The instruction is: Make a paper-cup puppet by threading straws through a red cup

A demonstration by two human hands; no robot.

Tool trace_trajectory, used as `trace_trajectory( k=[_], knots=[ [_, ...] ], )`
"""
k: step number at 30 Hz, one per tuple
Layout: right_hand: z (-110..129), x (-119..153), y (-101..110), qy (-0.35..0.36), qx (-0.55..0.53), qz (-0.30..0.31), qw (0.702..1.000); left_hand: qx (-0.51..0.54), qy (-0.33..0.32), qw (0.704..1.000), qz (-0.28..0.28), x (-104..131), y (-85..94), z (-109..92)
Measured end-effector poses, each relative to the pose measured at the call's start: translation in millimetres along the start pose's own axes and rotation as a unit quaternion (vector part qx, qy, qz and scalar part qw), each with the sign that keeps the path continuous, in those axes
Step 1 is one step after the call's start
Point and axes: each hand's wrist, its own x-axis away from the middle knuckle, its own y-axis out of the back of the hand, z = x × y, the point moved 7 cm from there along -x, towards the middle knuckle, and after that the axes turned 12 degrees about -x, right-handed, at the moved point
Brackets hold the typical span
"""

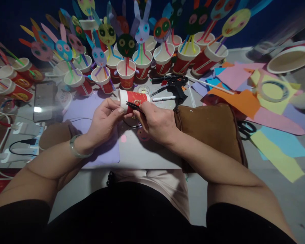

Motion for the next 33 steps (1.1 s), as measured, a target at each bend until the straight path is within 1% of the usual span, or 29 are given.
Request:
trace_trajectory(
  k=[5, 9, 17, 22, 26, 33],
  knots=[
    [2.1, -0.4, 0.8, 0.007, 0.018, 0.003, 1.000, 0.006, 0.013, 1.000, 0.003, 0.4, 0.4, -0.3],
    [0.8, -0.2, 0.5, -0.003, 0.015, 0.009, 1.000, 0.001, 0.015, 1.000, 0.003, -0.1, 1.6, 1.1],
    [0.3, -0.7, 0.5, 0.004, 0.010, 0.018, 1.000, 0.001, 0.019, 1.000, 0.003, -3.4, 4.3, 0.3],
    [3.1, -1.4, 2.2, 0.021, 0.009, 0.027, 0.999, -0.024, 0.006, 1.000, 0.002, -5.7, 6.4, -5.1],
    [2.2, -0.7, 2.2, 0.015, 0.024, 0.044, 0.999, -0.057, 0.004, 0.998, -0.008, -7.1, 10.0, -7.1],
    [1.7, 0.1, 2.6, 0.022, 0.023, 0.075, 0.997, -0.101, 0.001, 0.995, 0.003, -11.9, 15.5, -11.4]
  ],
)
